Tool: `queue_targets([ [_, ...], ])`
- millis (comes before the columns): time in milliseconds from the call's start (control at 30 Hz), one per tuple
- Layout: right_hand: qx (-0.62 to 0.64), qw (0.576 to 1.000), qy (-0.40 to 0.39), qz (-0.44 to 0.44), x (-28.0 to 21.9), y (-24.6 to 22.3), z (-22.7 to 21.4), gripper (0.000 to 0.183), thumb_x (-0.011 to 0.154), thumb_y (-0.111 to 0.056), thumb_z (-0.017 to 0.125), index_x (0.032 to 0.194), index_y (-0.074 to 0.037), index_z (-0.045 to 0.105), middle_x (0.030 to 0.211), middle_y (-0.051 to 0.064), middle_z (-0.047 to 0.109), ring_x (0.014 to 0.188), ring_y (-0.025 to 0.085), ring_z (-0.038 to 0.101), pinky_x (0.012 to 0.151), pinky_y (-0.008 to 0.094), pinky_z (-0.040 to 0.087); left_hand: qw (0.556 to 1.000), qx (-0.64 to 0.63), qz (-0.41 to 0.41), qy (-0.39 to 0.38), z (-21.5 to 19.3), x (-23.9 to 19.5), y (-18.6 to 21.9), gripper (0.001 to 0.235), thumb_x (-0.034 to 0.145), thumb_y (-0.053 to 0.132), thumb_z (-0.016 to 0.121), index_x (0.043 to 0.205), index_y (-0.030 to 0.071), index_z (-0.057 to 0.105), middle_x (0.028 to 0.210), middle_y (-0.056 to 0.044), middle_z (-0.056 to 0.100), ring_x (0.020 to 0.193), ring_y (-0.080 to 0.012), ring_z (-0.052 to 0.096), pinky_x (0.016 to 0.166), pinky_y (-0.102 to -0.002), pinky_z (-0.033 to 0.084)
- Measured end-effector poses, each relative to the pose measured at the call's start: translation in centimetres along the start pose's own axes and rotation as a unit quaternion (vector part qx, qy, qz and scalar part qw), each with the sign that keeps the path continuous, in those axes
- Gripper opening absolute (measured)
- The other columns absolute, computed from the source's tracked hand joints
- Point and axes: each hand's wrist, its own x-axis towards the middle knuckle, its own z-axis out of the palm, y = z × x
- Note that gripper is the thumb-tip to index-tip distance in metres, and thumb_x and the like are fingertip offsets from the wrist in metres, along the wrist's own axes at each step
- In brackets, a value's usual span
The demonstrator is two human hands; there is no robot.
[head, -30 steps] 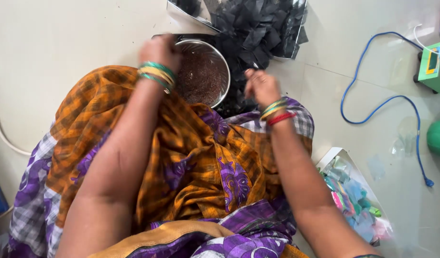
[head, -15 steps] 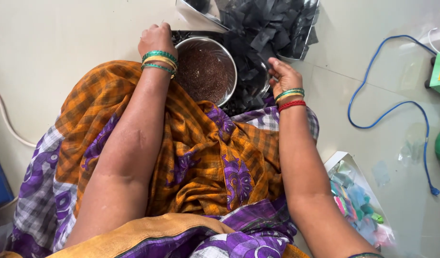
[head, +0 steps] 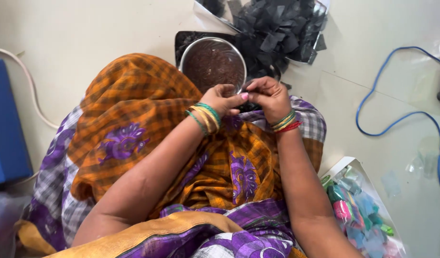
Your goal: The recorder picks up small black plastic slips and dips them into a bowl of brown granular material before setting them aside.
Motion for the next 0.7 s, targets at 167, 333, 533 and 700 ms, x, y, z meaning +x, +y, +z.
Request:
queue_targets([
  [167, -0.031, 0.996, -0.052, 0.058, 0.6, 2.7, 1.4, 0.016, 0.094, 0.01, 0.066, 0.103, -0.003, 0.065, 0.104, 0.008, 0.074, 0.095, 0.014, 0.072, 0.085, 0.027, 0.058, 0.931, 0.273, 0.184, 0.155, -3.2, 1.0, 2.5, 0.021, 0.073, 0.012, 0.087, 0.088, 0.002, 0.079, 0.076, -0.007, 0.076, 0.065, -0.0132, 0.069, 0.059, -0.027, 0.056],
  [333, -0.222, 0.966, 0.096, 0.095, 3.0, 4.6, 1.9, 0.012, 0.091, 0.005, 0.064, 0.098, -0.004, 0.066, 0.098, 0.004, 0.075, 0.091, 0.013, 0.074, 0.077, 0.026, 0.06, 0.891, 0.129, 0.33, 0.283, -8.7, 6.9, 4.0, 0.013, 0.081, 0.001, 0.082, 0.078, 0.001, 0.07, 0.069, -0.007, 0.071, 0.059, -0.0138, 0.065, 0.054, -0.027, 0.053],
  [533, -0.593, 0.8, -0.048, -0.075, 7.2, 6.0, 4.1, 0.012, 0.084, -0.008, 0.078, 0.096, -0.01, 0.078, 0.098, 0.013, 0.074, 0.088, 0.03, 0.073, 0.081, 0.038, 0.059, 0.924, -0.165, 0.281, 0.202, -8.9, 7.6, 5.0, 0.018, 0.084, -0.011, 0.075, 0.088, 0.0, 0.061, 0.074, -0.01, 0.07, 0.057, -0.0161, 0.069, 0.047, -0.028, 0.058],
  [700, -0.653, 0.74, -0.149, 0.056, 7.8, 5.9, 6.9, 0.026, 0.078, -0.027, 0.083, 0.099, -0.013, 0.076, 0.093, 0.015, 0.07, 0.089, 0.037, 0.069, 0.078, 0.048, 0.055, 0.964, -0.158, 0.139, 0.164, -8.1, 7.8, 5.3, 0.016, 0.088, -0.011, 0.067, 0.103, -0.005, 0.07, 0.082, -0.015, 0.073, 0.06, -0.0186, 0.071, 0.049, -0.029, 0.061],
])
